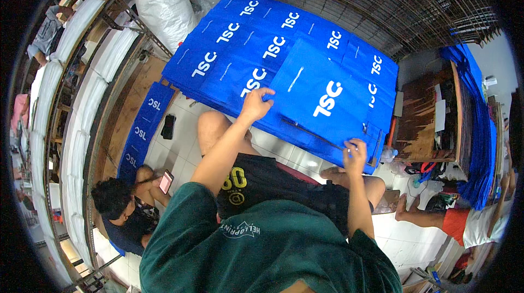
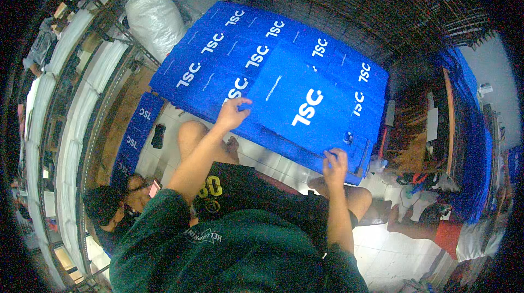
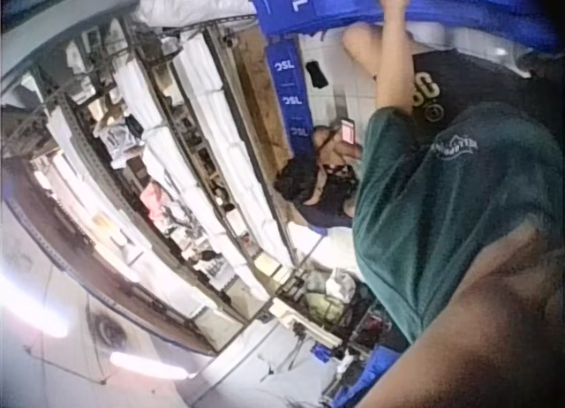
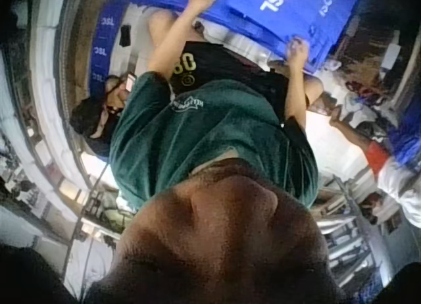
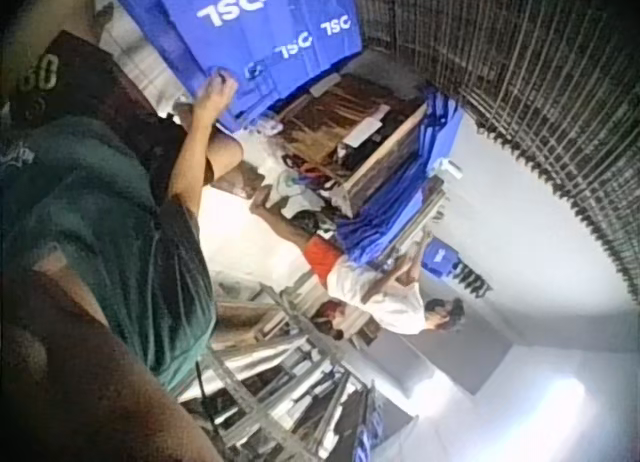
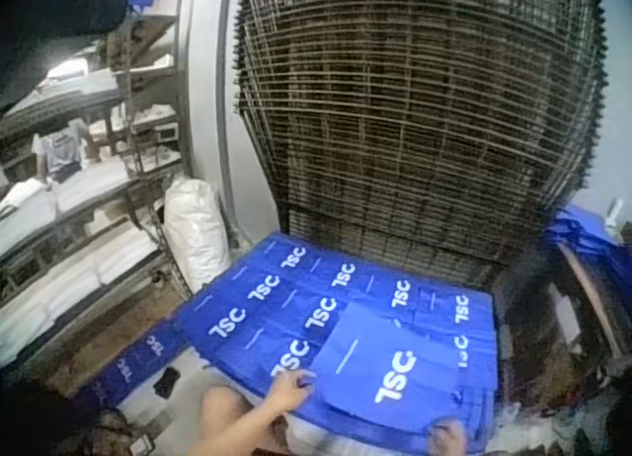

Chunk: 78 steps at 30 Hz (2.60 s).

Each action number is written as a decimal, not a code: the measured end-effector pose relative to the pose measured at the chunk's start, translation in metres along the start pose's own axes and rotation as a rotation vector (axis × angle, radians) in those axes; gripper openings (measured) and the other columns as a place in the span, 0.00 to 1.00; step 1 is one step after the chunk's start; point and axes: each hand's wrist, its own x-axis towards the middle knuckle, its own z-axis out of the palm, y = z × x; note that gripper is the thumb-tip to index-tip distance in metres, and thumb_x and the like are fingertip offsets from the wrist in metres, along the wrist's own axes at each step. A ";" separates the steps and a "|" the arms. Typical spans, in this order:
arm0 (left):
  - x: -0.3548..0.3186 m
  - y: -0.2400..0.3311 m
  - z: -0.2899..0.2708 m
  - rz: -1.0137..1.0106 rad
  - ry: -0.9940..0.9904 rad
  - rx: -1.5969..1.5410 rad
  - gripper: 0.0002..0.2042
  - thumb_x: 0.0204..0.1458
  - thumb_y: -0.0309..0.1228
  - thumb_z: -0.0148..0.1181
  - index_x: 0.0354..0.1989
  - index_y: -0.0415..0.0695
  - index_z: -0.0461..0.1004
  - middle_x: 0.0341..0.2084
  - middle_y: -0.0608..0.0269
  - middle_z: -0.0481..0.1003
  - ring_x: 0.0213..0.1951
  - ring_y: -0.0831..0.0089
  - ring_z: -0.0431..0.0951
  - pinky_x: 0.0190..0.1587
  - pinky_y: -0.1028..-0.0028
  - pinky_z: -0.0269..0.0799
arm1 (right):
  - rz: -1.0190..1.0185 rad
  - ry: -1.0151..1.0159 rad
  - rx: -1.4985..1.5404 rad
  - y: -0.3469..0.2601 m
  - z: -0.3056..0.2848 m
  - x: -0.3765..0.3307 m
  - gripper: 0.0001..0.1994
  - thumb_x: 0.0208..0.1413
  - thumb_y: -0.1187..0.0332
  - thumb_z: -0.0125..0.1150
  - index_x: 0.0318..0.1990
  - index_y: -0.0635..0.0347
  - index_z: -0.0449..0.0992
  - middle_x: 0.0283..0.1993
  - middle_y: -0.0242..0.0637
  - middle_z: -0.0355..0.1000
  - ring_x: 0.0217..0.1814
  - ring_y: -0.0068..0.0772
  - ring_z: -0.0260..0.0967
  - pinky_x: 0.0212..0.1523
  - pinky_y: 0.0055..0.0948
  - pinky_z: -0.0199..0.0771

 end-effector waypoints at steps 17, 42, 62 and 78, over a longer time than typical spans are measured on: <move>-0.005 -0.079 0.030 -0.212 -0.035 0.387 0.14 0.35 0.30 0.65 0.35 0.49 0.77 0.34 0.53 0.77 0.40 0.56 0.76 0.46 0.63 0.70 | 0.173 -0.192 0.015 0.008 0.077 -0.036 0.10 0.38 0.79 0.57 0.31 0.63 0.77 0.38 0.44 0.68 0.45 0.46 0.64 0.47 0.38 0.66; -0.006 -0.072 0.024 -0.262 -0.066 0.397 0.18 0.37 0.29 0.63 0.41 0.48 0.73 0.37 0.51 0.75 0.44 0.54 0.73 0.47 0.63 0.69 | 0.167 -0.188 0.056 0.009 0.079 -0.049 0.12 0.38 0.77 0.58 0.34 0.61 0.75 0.40 0.43 0.66 0.45 0.47 0.63 0.46 0.39 0.66; -0.063 0.050 0.007 -0.044 -0.302 0.248 0.17 0.39 0.38 0.65 0.34 0.43 0.69 0.29 0.59 0.74 0.27 0.65 0.75 0.31 0.67 0.71 | 0.388 0.089 0.042 0.032 -0.028 -0.041 0.09 0.44 0.69 0.60 0.35 0.58 0.76 0.36 0.41 0.71 0.38 0.45 0.69 0.40 0.37 0.69; -0.141 0.039 0.116 -0.042 -0.838 0.232 0.21 0.42 0.49 0.64 0.23 0.42 0.69 0.18 0.64 0.71 0.23 0.75 0.68 0.27 0.74 0.66 | 0.404 0.993 0.337 0.162 -0.364 0.091 0.13 0.50 0.66 0.60 0.43 0.62 0.73 0.38 0.34 0.72 0.36 0.24 0.69 0.35 0.24 0.70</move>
